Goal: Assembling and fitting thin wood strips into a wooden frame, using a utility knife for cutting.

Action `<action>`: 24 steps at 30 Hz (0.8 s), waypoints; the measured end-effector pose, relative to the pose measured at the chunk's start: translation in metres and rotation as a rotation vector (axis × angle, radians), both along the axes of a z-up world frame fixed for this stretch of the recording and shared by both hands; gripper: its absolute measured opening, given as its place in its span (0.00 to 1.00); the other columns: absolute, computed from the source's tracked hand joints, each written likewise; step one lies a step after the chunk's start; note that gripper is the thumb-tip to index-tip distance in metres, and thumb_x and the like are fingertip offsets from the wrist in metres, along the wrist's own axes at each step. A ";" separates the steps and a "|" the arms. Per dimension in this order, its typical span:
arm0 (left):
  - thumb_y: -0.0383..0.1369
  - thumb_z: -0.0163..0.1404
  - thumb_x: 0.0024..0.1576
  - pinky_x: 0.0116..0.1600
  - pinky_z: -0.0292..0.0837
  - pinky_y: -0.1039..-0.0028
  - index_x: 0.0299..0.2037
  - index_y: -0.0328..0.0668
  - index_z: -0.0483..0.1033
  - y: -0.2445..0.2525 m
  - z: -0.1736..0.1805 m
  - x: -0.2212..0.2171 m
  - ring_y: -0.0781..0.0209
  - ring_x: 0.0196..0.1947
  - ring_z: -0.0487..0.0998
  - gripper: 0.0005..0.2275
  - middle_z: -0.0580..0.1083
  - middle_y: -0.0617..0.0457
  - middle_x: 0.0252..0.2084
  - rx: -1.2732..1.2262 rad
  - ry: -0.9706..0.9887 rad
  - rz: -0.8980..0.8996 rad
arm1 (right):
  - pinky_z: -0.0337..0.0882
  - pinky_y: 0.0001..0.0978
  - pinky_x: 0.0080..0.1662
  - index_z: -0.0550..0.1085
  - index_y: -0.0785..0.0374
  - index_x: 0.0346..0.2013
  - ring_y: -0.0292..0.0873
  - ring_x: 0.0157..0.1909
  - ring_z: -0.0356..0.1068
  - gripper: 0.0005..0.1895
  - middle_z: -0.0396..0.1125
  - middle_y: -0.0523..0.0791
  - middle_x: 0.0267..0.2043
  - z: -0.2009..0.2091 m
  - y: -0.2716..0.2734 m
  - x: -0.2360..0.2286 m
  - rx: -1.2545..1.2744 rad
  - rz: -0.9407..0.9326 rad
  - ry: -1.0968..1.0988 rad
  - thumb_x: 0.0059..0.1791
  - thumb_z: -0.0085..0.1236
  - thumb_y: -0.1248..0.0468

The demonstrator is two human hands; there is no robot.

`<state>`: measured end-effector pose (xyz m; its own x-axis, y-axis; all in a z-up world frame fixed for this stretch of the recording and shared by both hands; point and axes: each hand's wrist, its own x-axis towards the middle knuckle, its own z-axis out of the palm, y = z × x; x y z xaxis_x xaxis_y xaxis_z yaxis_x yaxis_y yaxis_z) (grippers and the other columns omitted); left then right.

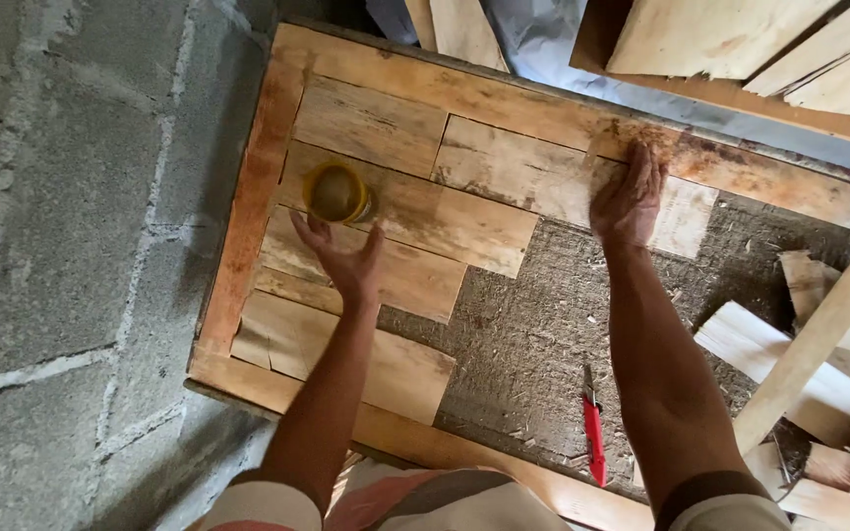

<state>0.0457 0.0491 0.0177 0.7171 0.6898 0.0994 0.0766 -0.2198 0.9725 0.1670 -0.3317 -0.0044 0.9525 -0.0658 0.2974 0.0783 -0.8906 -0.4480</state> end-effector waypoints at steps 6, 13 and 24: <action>0.33 0.71 0.49 0.77 0.61 0.51 0.76 0.46 0.49 0.018 -0.026 0.026 0.47 0.72 0.65 0.47 0.62 0.42 0.72 -0.088 -0.143 -0.123 | 0.47 0.52 0.76 0.63 0.73 0.68 0.60 0.75 0.56 0.26 0.61 0.60 0.70 0.011 0.004 0.000 0.050 -0.043 0.106 0.61 0.28 0.62; 0.33 0.71 0.49 0.64 0.77 0.58 0.67 0.42 0.65 0.016 -0.011 0.030 0.51 0.60 0.76 0.36 0.74 0.46 0.60 -0.083 -0.067 -0.097 | 0.46 0.49 0.76 0.63 0.74 0.70 0.57 0.77 0.53 0.28 0.60 0.59 0.72 0.009 0.002 0.003 0.008 -0.048 0.124 0.61 0.26 0.61; 0.31 0.70 0.50 0.59 0.81 0.62 0.62 0.42 0.67 -0.073 0.012 0.100 0.54 0.57 0.79 0.31 0.72 0.49 0.58 -0.059 -0.130 -0.254 | 0.44 0.50 0.76 0.63 0.74 0.69 0.57 0.77 0.53 0.28 0.59 0.59 0.72 0.003 0.000 0.008 0.003 -0.054 0.162 0.60 0.26 0.61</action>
